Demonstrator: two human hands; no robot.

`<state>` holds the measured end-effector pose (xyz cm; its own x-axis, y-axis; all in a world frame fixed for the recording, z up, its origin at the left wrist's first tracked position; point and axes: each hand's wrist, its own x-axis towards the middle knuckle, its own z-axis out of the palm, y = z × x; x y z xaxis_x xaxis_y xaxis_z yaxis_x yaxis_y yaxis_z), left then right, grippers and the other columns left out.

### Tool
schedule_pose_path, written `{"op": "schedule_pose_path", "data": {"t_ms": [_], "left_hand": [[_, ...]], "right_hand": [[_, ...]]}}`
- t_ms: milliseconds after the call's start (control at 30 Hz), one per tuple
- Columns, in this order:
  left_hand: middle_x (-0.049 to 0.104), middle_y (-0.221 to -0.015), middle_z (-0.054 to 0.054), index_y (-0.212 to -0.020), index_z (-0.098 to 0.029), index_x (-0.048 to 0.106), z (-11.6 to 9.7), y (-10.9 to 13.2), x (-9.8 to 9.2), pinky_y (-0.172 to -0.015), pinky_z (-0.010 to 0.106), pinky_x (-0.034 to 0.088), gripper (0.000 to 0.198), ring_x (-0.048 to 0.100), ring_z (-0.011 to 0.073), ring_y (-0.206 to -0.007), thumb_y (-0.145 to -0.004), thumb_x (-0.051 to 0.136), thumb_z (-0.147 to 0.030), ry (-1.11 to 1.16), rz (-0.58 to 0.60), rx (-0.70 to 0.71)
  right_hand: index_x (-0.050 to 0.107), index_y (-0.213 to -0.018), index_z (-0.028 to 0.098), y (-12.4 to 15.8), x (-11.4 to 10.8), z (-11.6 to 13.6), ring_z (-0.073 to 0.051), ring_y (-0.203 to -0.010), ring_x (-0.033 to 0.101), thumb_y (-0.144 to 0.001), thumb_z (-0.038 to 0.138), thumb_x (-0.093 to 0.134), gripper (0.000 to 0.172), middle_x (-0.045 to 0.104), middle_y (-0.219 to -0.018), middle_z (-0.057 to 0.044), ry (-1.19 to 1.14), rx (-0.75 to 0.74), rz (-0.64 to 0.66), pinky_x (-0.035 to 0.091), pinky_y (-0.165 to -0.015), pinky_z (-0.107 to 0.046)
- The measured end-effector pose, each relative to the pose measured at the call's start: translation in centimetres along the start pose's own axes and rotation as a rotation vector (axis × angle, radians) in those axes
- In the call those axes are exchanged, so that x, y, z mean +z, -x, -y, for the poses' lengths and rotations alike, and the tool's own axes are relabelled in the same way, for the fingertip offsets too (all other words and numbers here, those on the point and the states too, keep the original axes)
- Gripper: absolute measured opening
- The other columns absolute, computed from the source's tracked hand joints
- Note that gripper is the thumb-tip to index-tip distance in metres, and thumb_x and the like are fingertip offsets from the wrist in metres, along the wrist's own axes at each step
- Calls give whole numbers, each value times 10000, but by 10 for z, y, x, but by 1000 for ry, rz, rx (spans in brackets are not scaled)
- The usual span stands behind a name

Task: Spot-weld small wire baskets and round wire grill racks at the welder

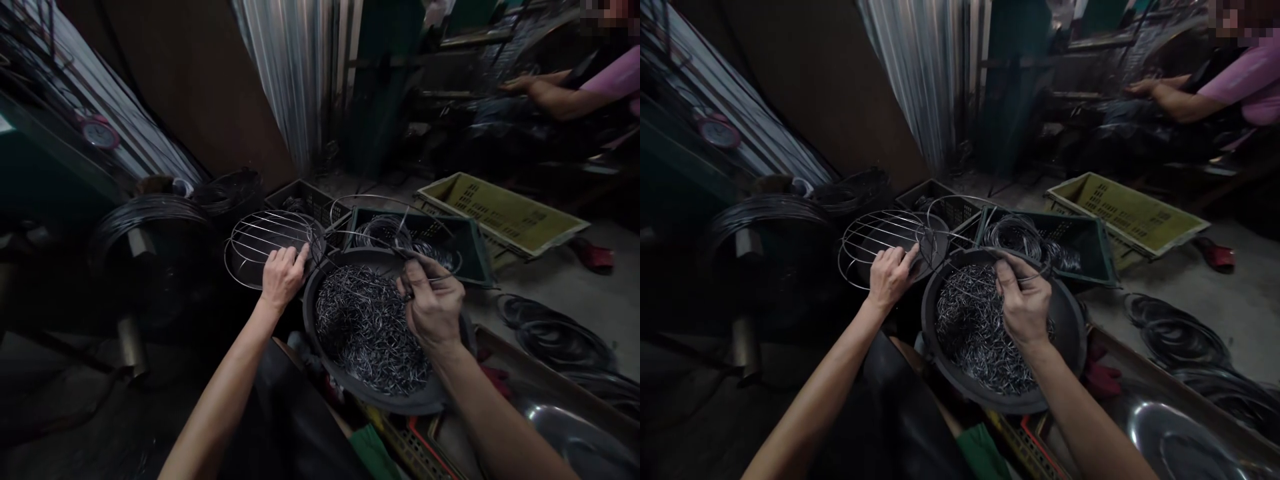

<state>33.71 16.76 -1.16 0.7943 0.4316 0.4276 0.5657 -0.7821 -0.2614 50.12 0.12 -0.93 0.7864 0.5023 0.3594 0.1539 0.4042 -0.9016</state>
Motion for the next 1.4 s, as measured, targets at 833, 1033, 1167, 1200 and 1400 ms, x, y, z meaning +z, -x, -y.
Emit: {"op": "schedule_pose_path", "data": {"t_ms": [833,1033,1167,1200,1400], "left_hand": [[444,-891,34,-1379,-356,337,25,-17,-41,-760,301,445,649,526,192,-811,-789,596,-276,291,340,-157],[504,-894,31,-1339,-322,410,36,-29,-56,-763,269,452,643,537,164,-798,-751,484,-72,409,379,4],[528,-926,38,-1328,-319,427,38,-32,-62,-765,261,464,641,549,160,-818,-748,468,-49,398,304,80],[527,-943,45,-1329,-329,426,39,-32,-64,-785,276,465,640,551,171,-856,-756,465,-48,352,281,98],[393,-1232,83,-1292,-386,451,28,-22,-85,-755,290,488,503,558,187,-948,-835,530,-190,255,225,122]], "right_hand": [[719,-850,264,-27,-17,28,-133,-535,520,-772,318,688,100,620,-665,1,19,-227,143,419,-505,-276],[734,-887,300,-40,-3,71,-153,-559,506,-819,253,633,131,610,-631,-7,166,-478,396,405,-526,-311],[737,-850,299,-61,4,92,-134,-547,480,-811,291,656,91,614,-654,-5,84,-443,357,389,-522,-306],[736,-833,289,-67,3,95,-122,-524,461,-794,322,677,78,607,-651,-5,28,-383,331,375,-495,-293],[682,-693,219,-91,-9,102,-66,-397,282,-641,378,807,209,376,-441,55,-247,-98,279,237,-362,-222]]}}
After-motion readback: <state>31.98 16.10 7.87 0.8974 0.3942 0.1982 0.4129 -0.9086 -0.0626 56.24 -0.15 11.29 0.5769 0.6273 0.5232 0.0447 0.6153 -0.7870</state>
